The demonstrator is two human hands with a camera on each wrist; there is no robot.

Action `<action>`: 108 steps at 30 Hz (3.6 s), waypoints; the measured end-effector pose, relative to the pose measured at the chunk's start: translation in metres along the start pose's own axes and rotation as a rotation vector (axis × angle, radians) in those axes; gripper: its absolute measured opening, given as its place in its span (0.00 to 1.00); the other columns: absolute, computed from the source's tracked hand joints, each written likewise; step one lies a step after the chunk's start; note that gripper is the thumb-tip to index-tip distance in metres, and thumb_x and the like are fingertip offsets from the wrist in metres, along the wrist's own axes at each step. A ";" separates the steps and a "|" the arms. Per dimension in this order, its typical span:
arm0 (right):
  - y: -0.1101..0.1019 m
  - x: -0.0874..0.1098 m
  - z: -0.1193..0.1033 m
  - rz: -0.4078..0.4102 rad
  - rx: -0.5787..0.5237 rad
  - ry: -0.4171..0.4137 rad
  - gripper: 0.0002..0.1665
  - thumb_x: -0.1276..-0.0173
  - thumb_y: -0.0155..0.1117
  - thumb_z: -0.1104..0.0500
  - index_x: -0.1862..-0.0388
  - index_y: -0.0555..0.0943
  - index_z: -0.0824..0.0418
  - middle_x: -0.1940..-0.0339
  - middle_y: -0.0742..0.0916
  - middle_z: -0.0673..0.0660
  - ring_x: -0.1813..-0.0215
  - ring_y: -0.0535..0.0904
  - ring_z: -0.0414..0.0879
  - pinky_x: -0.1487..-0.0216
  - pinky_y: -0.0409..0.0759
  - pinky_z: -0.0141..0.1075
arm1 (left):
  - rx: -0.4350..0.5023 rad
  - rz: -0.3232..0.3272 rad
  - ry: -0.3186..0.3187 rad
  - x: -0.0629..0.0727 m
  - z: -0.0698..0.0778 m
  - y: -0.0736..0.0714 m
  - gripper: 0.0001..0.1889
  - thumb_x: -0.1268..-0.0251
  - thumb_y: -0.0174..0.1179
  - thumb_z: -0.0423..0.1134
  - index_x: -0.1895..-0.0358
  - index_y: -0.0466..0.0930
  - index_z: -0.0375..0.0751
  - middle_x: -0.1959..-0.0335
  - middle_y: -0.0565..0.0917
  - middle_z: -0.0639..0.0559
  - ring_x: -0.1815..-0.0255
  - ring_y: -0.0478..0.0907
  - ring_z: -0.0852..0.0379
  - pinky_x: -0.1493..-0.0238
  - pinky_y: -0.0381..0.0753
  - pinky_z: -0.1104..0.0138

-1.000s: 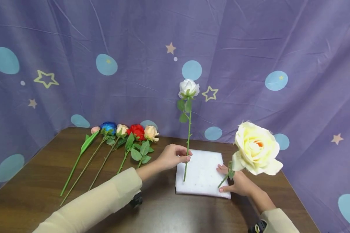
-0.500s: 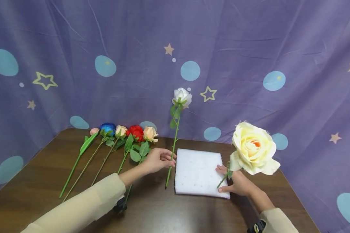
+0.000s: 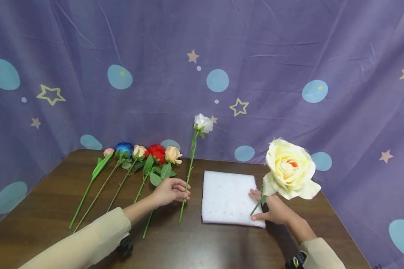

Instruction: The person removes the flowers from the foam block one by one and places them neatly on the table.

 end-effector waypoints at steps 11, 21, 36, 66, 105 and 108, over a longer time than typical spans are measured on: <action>0.000 0.002 -0.003 0.007 -0.009 -0.009 0.45 0.48 0.73 0.45 0.36 0.73 0.67 0.35 0.75 0.72 0.31 0.65 0.52 0.34 0.51 0.12 | 0.027 -0.045 -0.086 0.022 -0.018 -0.010 0.14 0.42 0.61 0.23 0.53 0.76 0.18 0.66 0.86 0.31 0.70 0.86 0.58 0.63 0.89 0.63; 0.000 0.001 -0.001 0.006 -0.017 -0.002 0.45 0.48 0.73 0.45 0.36 0.73 0.68 0.35 0.75 0.72 0.31 0.65 0.55 0.35 0.50 0.12 | 0.049 -0.075 -0.134 0.046 -0.029 -0.020 0.14 0.41 0.61 0.23 0.53 0.75 0.18 0.67 0.87 0.34 0.70 0.86 0.59 0.64 0.88 0.65; -0.001 0.001 0.001 0.031 -0.005 -0.021 0.44 0.49 0.74 0.45 0.36 0.74 0.66 0.36 0.76 0.71 0.30 0.63 0.46 0.34 0.49 0.12 | 0.072 -0.028 -0.230 0.065 -0.038 -0.030 0.14 0.40 0.57 0.21 0.51 0.73 0.15 0.63 0.86 0.31 0.67 0.87 0.57 0.61 0.88 0.65; -0.001 0.000 -0.002 0.044 -0.009 -0.047 0.44 0.49 0.75 0.47 0.38 0.74 0.68 0.37 0.76 0.73 0.30 0.64 0.45 0.33 0.47 0.12 | -0.354 0.171 -0.053 0.035 0.026 -0.031 0.15 0.43 0.64 0.31 0.52 0.81 0.31 0.55 0.86 0.38 0.58 0.84 0.51 0.57 0.85 0.65; -0.005 -0.001 -0.002 0.063 0.030 0.044 0.41 0.51 0.76 0.47 0.41 0.78 0.66 0.41 0.83 0.64 0.35 0.75 0.44 0.36 0.72 0.26 | -0.330 -0.255 0.404 0.008 0.139 0.144 0.21 0.39 0.65 0.41 0.42 0.76 0.44 0.44 0.83 0.51 0.45 0.80 0.65 0.47 0.75 0.83; -0.007 -0.001 -0.002 0.081 0.034 0.043 0.39 0.53 0.78 0.50 0.45 0.79 0.69 0.47 0.86 0.64 0.40 0.78 0.41 0.43 0.78 0.31 | -0.327 -0.269 0.418 0.010 0.142 0.149 0.22 0.38 0.64 0.42 0.42 0.76 0.42 0.45 0.84 0.51 0.46 0.80 0.66 0.46 0.75 0.84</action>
Point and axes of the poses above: each hand's wrist, its own x-axis away from the middle knuckle, its own y-axis out of the palm, z = x × y, the point moved 6 cm from there along -x, towards the middle knuckle
